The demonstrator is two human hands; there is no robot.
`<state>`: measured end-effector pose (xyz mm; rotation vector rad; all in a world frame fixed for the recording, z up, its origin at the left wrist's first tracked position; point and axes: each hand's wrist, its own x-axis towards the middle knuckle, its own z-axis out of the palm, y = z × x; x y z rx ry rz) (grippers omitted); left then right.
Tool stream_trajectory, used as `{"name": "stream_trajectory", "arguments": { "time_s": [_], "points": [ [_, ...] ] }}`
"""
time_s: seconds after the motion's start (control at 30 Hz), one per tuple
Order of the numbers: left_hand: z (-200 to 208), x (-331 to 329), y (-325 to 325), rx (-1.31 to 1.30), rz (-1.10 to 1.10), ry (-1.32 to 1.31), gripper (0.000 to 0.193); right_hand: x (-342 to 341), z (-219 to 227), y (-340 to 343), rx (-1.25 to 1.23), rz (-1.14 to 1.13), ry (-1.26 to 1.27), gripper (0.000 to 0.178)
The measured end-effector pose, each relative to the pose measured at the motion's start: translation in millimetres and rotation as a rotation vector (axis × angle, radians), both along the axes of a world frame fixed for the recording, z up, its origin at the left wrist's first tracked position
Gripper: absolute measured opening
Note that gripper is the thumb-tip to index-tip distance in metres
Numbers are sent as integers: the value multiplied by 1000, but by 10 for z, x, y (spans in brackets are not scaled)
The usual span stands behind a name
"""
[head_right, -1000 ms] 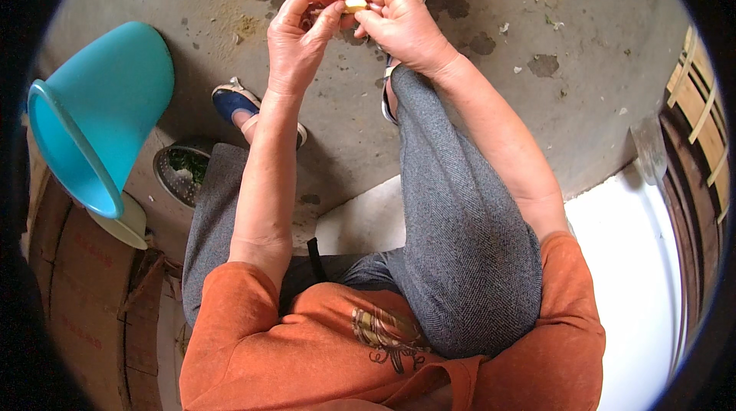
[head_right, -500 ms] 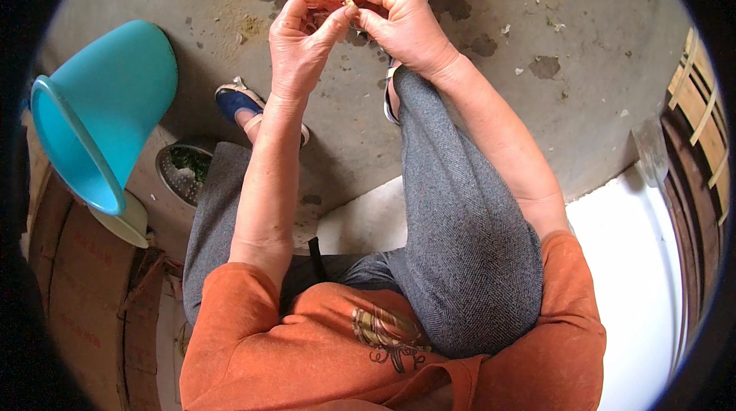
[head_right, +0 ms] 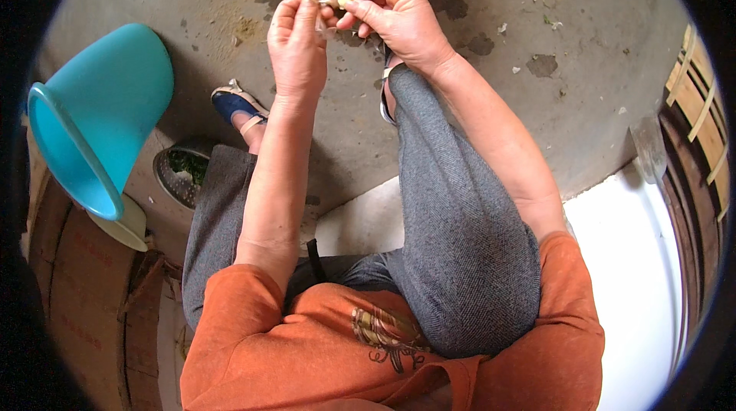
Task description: The person sits on the floor and peels garlic cloves by hand, placing the peeled cloves into a metal bowl. The person handles the cloves one at a time and discards the skins onto the floor.
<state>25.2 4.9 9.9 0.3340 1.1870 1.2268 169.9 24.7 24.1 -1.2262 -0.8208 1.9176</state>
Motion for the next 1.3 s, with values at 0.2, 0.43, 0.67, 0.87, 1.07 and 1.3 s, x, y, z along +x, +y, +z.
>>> {"name": "stream_trajectory", "arguments": {
  "time_s": [0.2, 0.43, 0.67, 0.87, 1.07, 1.3],
  "points": [
    [-20, -166, -32, 105, -16, 47, 12, 18, -21, 2, 20, -8, -32, 23],
    [-8, -177, 82, 439, -419, 629, 13, 50, -75, -36, 209, 161, -230, 20],
    [-78, -176, 36, 150, -387, 403, 8, 75, -68, -22, 19, 212, -97, 20],
    [-28, -205, -8, 21, -46, -26, 10, 103, -44, 23, -239, -36, 221, 26],
    [95, -78, 51, -4, -210, 82, 14, 148, -124, 16, -262, -29, 219, 21],
    [-35, -81, 15, -23, -159, 56, 14, 59, -78, -5, -150, -125, 75, 15]
  ]
}}
